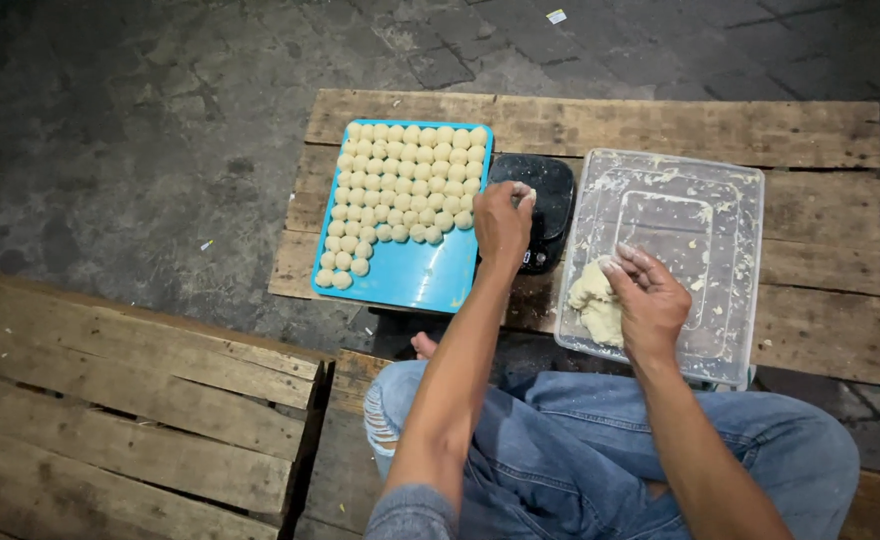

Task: Weighing small portions of dough on a digital scale and rolling them into balls by hand.

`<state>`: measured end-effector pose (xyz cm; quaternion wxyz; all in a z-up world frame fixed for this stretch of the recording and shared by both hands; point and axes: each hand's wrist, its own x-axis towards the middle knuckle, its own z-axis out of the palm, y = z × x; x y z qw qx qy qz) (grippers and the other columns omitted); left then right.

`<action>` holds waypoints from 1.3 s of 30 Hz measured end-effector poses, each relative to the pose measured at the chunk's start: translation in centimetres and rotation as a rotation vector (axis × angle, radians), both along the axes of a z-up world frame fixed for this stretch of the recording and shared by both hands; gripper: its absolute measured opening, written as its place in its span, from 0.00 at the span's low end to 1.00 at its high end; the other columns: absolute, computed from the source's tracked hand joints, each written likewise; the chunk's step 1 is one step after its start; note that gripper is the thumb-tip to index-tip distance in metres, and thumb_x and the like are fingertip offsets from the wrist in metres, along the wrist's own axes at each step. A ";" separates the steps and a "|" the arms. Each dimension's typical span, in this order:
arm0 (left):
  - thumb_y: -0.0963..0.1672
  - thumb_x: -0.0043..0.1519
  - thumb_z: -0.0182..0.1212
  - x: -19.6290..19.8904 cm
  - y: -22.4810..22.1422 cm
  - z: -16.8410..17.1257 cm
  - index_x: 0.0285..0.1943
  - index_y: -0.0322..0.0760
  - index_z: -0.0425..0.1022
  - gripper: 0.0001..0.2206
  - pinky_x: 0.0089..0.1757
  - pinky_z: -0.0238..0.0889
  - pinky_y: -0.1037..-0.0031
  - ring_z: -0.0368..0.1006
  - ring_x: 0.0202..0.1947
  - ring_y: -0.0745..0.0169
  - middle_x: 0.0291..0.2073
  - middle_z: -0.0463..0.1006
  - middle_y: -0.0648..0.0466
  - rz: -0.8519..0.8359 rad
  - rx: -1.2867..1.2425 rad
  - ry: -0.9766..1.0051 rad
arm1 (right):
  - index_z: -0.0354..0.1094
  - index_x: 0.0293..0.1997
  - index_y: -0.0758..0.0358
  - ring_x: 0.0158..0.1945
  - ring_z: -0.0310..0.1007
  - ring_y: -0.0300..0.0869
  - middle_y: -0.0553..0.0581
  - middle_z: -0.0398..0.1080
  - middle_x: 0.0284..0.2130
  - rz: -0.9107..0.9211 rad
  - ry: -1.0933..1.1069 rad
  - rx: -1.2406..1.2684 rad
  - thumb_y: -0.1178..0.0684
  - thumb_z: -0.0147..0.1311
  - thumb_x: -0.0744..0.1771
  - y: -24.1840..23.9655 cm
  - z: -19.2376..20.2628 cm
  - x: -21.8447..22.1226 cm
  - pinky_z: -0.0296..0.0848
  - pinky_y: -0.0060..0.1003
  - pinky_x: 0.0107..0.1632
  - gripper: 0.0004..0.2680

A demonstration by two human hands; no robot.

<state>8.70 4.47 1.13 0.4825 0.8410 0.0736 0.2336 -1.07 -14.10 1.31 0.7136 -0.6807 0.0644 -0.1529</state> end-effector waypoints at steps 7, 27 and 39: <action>0.41 0.55 0.74 4.7 0.1 -7.6 0.42 0.42 0.84 0.08 0.48 0.76 0.65 0.79 0.47 0.48 0.41 0.76 0.52 -0.050 0.219 0.052 | 0.73 0.56 0.66 0.35 0.73 0.29 0.58 0.77 0.39 -0.056 0.041 -0.058 0.61 0.66 0.66 -1.5 0.4 -1.3 0.76 0.22 0.36 0.13; 0.45 0.63 0.66 -6.7 15.7 1.7 0.58 0.40 0.79 0.15 0.49 0.75 0.64 0.78 0.51 0.43 0.48 0.81 0.45 0.149 -0.242 0.155 | 0.81 0.50 0.53 0.44 0.82 0.49 0.59 0.81 0.40 0.476 0.387 -0.471 0.43 0.65 0.64 9.2 -3.5 -3.2 0.77 0.43 0.49 0.13; 0.51 0.69 0.50 -4.9 33.0 -11.7 0.58 0.43 0.78 0.16 0.50 0.69 0.49 0.71 0.52 0.40 0.53 0.71 0.48 0.465 0.323 0.618 | 0.72 0.61 0.58 0.59 0.74 0.51 0.55 0.78 0.51 0.399 0.606 -0.748 0.37 0.56 0.65 16.8 -11.5 4.8 0.71 0.53 0.60 0.21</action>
